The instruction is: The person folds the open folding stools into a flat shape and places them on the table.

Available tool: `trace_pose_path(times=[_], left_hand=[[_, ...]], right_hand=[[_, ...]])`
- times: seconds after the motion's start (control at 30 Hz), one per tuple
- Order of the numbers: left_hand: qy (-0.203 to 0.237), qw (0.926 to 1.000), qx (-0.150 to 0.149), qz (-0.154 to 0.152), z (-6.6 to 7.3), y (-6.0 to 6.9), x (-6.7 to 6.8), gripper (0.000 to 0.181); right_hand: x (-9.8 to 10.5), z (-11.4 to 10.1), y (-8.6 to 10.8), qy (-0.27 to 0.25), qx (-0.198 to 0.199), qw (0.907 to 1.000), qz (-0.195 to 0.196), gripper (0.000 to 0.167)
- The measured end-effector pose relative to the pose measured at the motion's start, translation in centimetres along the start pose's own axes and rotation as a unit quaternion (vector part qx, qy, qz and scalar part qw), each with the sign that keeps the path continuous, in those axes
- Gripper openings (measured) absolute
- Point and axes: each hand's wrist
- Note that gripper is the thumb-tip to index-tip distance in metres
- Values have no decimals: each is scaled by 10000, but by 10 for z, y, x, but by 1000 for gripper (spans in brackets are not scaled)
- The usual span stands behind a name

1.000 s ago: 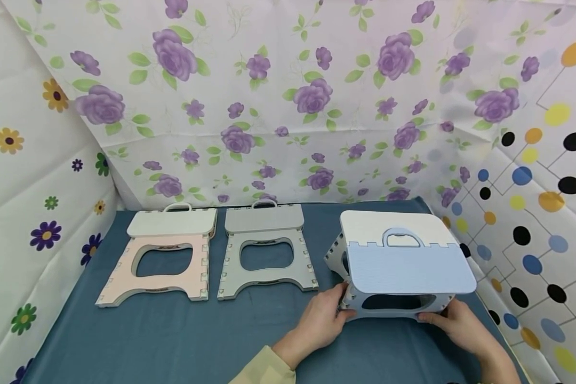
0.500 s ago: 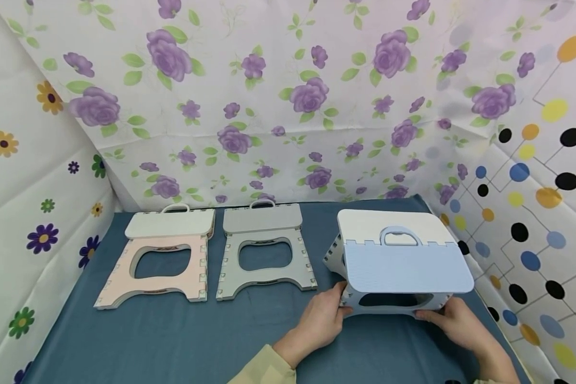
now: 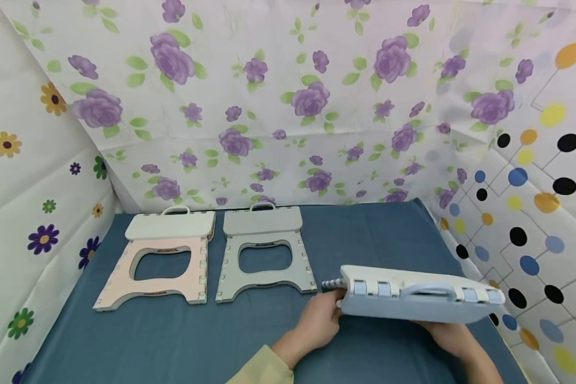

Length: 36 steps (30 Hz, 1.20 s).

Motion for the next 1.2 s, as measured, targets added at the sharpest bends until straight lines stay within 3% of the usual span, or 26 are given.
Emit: trace_pose_path(times=[0.1, 0.2, 0.63, 0.83, 1.2], left_hand=[[-181, 9998, -14, -95, 1, 5, 0, 39], [-149, 9998, -35, -132, 1, 6, 0, 35], [2, 9998, -113, -153, -6, -1, 1, 32], [52, 9999, 12, -154, -6, -3, 1, 33], [82, 9998, 186, -69, -6, -6, -1, 42]], right_hand=[[-3, 0, 3, 96, 102, 9998, 169, 40], [-3, 0, -1, 151, 94, 9998, 94, 45], [1, 3, -11, 556, -717, 9952, -354, 51], [0, 2, -13, 621, -989, 9918, -525, 52], [-3, 4, -15, 623, -932, 9922, -544, 55]])
Point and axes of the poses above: each hand's wrist, its own y-axis away from the middle knuckle, its own x-axis out of the back of the hand, z = x × y, and after that the axes turned 10 degrees about z, right-handed
